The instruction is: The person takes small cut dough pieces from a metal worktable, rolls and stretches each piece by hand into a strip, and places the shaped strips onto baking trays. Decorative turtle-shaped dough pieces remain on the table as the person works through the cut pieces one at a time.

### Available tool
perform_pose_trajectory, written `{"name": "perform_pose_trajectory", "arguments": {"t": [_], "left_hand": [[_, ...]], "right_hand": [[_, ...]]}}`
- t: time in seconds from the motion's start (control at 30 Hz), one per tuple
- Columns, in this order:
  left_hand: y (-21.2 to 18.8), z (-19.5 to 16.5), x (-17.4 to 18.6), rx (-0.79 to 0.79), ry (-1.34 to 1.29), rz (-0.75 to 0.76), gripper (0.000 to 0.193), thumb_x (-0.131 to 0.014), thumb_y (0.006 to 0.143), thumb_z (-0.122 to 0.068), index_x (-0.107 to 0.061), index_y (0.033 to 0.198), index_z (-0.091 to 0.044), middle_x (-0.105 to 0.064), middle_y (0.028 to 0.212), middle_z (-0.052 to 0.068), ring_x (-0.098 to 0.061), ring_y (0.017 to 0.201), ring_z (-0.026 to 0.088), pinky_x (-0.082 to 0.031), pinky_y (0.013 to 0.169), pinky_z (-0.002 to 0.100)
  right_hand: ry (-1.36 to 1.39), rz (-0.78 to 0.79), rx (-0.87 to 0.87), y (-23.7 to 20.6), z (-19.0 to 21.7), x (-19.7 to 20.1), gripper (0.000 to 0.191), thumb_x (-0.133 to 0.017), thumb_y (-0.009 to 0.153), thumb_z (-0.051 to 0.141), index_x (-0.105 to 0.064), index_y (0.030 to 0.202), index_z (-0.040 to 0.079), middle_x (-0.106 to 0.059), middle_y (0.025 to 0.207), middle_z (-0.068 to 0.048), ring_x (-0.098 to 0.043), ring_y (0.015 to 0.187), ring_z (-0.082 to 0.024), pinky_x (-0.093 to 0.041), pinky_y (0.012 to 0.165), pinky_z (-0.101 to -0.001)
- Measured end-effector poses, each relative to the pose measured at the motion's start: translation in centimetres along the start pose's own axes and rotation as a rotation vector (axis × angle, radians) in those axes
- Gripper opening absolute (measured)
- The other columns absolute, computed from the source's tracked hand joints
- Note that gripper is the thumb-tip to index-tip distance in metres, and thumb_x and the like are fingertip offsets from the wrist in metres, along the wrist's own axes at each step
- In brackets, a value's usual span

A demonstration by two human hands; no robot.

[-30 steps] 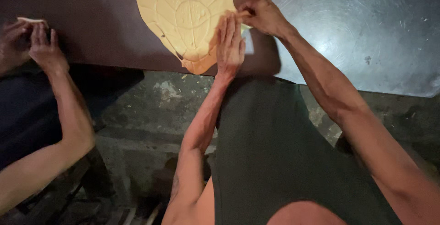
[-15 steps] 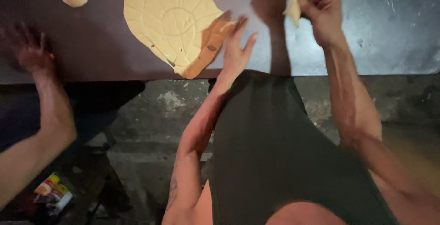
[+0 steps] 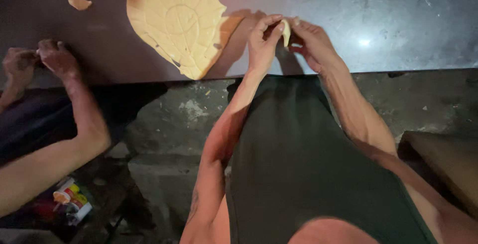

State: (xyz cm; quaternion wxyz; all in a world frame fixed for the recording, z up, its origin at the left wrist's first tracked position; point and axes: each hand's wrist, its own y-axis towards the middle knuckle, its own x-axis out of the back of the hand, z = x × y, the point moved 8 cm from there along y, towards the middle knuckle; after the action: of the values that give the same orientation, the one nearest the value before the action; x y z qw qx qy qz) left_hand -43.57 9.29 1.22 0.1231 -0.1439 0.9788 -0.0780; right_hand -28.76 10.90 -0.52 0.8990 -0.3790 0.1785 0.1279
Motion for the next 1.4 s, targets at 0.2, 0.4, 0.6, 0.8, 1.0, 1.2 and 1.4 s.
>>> {"name": "perform_pose_trajectory", "arguments": {"t": [0.2, 0.4, 0.6, 0.8, 1.0, 1.2, 1.4], "left_hand": [[-4.2, 1.7, -2.6, 0.107, -0.052, -0.014, 0.034, -0.067, 0.099, -0.008, -0.061, 0.131, 0.000, -0.070, 0.112, 0.006, -0.068, 0.098, 0.010, -0.060, 0.084, 0.027], [-5.8, 4.4, -5.7, 0.340, -0.208, -0.034, 0.031, -0.066, 0.105, -0.021, -0.070, 0.124, 0.004, -0.072, 0.106, 0.005, -0.066, 0.093, 0.009, -0.053, 0.078, 0.025], [-6.5, 3.0, -8.1, 0.068, -0.161, -0.107, 0.037, -0.073, 0.099, -0.029, -0.070, 0.118, 0.003, -0.069, 0.097, 0.001, -0.062, 0.086, 0.008, -0.050, 0.076, 0.025], [-6.3, 3.5, -10.0, 0.108, 0.033, -0.357, 0.038, -0.067, 0.103, -0.032, -0.072, 0.108, 0.004, -0.069, 0.085, 0.002, -0.061, 0.079, 0.009, -0.051, 0.071, 0.027], [-6.0, 3.0, -12.7, -0.057, 0.043, -0.339, 0.032, -0.071, 0.101, -0.026, -0.072, 0.112, 0.004, -0.071, 0.092, 0.002, -0.064, 0.085, 0.009, -0.054, 0.075, 0.027], [-6.4, 3.4, -14.2, -0.094, 0.077, -0.312, 0.035, -0.073, 0.098, -0.025, -0.069, 0.119, 0.003, -0.069, 0.093, 0.003, -0.062, 0.083, 0.009, -0.053, 0.073, 0.027], [-6.6, 3.0, -13.9, 0.009, 0.151, -0.406, 0.045, -0.062, 0.103, -0.042, -0.071, 0.093, 0.001, -0.070, 0.078, 0.003, -0.063, 0.072, 0.007, -0.052, 0.064, 0.028]], "right_hand": [[-0.104, 0.052, 0.207, -2.2, 1.0, 2.9, 0.022, -0.073, 0.104, 0.023, -0.074, 0.109, 0.002, -0.073, 0.098, -0.002, -0.068, 0.089, -0.010, -0.060, 0.087, -0.0310], [-0.285, 0.163, 0.275, -4.8, 3.0, 4.7, 0.020, -0.071, 0.103, 0.018, -0.076, 0.113, 0.001, -0.075, 0.098, 0.000, -0.067, 0.087, -0.006, -0.056, 0.081, -0.0245], [-0.519, 0.104, 0.520, -7.3, 5.9, 6.4, 0.017, -0.076, 0.104, 0.014, -0.076, 0.109, -0.003, -0.073, 0.096, -0.003, -0.064, 0.086, -0.008, -0.054, 0.078, -0.0243], [-0.420, 0.090, 0.469, -7.9, 4.7, 8.2, 0.023, -0.073, 0.103, 0.015, -0.074, 0.120, 0.000, -0.070, 0.094, 0.002, -0.060, 0.083, -0.004, -0.051, 0.075, -0.0211], [-0.336, 0.073, 0.505, -8.3, 4.7, 10.8, 0.018, -0.073, 0.106, 0.013, -0.073, 0.116, -0.002, -0.072, 0.098, 0.001, -0.062, 0.087, -0.005, -0.054, 0.080, -0.0233], [-0.205, 0.066, 0.365, -7.9, 4.5, 12.3, 0.018, -0.070, 0.105, 0.017, -0.073, 0.116, 0.003, -0.069, 0.090, 0.003, -0.061, 0.079, -0.004, -0.056, 0.071, -0.0235], [-0.395, 0.054, 0.408, -8.4, 5.2, 12.4, 0.019, -0.075, 0.102, 0.017, -0.076, 0.109, -0.001, -0.068, 0.084, 0.003, -0.058, 0.073, -0.005, -0.050, 0.066, -0.0223]]}}
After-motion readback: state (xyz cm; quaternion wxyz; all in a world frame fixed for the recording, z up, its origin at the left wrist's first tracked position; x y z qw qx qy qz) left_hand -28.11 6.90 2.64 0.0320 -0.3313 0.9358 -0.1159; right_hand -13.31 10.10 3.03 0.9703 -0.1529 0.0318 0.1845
